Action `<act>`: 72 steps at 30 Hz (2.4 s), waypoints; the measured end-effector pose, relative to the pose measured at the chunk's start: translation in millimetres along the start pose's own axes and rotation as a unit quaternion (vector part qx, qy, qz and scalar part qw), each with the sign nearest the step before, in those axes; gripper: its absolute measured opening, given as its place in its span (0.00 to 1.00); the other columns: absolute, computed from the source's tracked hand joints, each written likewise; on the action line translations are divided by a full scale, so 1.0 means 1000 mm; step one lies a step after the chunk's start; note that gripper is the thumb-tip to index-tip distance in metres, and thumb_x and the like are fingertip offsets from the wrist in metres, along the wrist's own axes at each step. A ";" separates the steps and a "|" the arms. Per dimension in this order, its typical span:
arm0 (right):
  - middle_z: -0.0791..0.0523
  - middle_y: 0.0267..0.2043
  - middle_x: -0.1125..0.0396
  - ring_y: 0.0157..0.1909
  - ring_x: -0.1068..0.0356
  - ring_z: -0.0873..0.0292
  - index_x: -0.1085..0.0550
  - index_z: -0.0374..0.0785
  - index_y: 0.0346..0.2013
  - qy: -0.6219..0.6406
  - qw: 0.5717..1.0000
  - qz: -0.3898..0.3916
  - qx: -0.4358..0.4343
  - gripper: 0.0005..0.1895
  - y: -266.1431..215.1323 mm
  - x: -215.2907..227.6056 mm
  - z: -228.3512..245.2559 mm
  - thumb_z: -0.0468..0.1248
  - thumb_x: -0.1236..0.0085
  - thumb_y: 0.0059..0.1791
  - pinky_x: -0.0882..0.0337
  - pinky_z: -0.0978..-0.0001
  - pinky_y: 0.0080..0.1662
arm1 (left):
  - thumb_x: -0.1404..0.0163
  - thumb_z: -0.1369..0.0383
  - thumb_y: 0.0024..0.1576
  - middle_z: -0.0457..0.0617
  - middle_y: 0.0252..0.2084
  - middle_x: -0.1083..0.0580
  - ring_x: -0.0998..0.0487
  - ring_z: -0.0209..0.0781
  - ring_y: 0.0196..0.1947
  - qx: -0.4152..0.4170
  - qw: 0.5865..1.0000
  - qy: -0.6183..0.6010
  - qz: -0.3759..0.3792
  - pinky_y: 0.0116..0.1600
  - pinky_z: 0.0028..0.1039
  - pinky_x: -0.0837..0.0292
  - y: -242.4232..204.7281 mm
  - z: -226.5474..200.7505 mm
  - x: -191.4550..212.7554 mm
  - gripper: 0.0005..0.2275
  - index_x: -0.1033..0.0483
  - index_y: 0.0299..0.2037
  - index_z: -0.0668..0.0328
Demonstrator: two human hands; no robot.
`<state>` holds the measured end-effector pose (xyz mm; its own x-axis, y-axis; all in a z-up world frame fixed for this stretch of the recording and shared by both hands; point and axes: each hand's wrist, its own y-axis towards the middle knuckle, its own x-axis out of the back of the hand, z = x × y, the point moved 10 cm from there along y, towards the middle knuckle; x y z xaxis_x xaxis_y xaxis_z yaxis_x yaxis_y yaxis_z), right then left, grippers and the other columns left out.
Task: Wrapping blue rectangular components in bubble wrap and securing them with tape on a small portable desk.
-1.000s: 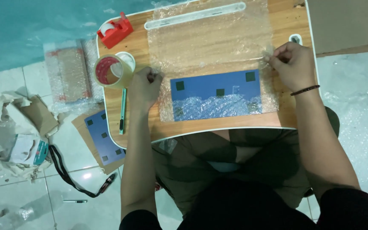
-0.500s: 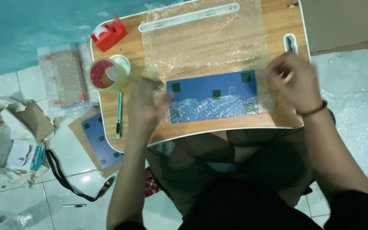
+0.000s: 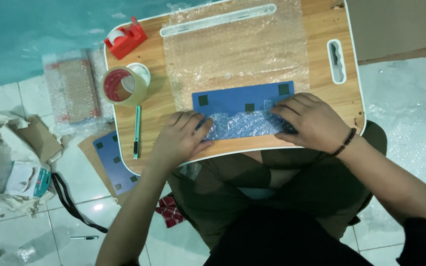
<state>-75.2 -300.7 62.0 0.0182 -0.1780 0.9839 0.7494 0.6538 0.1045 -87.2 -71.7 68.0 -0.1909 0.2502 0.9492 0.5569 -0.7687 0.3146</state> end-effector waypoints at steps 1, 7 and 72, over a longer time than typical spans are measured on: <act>0.58 0.53 0.28 0.60 0.28 0.54 0.25 0.46 0.55 0.000 1.000 0.000 -0.001 0.31 -0.001 0.000 0.001 0.58 0.36 0.44 0.33 0.58 0.65 | 0.54 0.46 0.64 0.53 0.48 0.26 0.23 0.51 0.55 -0.001 1.000 0.000 0.000 0.60 0.41 0.31 0.000 0.000 -0.003 0.22 0.25 0.58 0.51; 0.54 0.45 0.27 0.53 0.25 0.53 0.26 0.43 0.52 -0.034 0.998 -0.023 0.056 0.27 0.006 0.014 0.003 0.57 0.42 0.47 0.30 0.59 0.62 | 0.56 0.51 0.65 0.56 0.41 0.24 0.20 0.52 0.47 -0.067 0.997 0.038 -0.028 0.54 0.39 0.25 0.015 -0.006 0.017 0.18 0.24 0.50 0.55; 0.44 0.79 0.54 0.79 0.62 0.42 0.41 0.34 0.74 0.060 0.996 -0.034 -0.055 0.37 0.084 -0.031 -0.038 0.56 0.67 0.59 0.63 0.40 0.72 | 0.59 0.45 0.68 0.66 0.79 0.59 0.61 0.76 0.77 0.326 0.943 -0.019 0.068 0.72 0.70 0.56 0.054 0.044 -0.081 0.32 0.51 0.79 0.47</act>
<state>12.5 -268.2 34.7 0.0395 -0.3095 0.9501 0.8198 0.5536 0.1463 -5.9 -107.8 9.0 -0.0607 0.2059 0.9767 0.9551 -0.2724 0.1167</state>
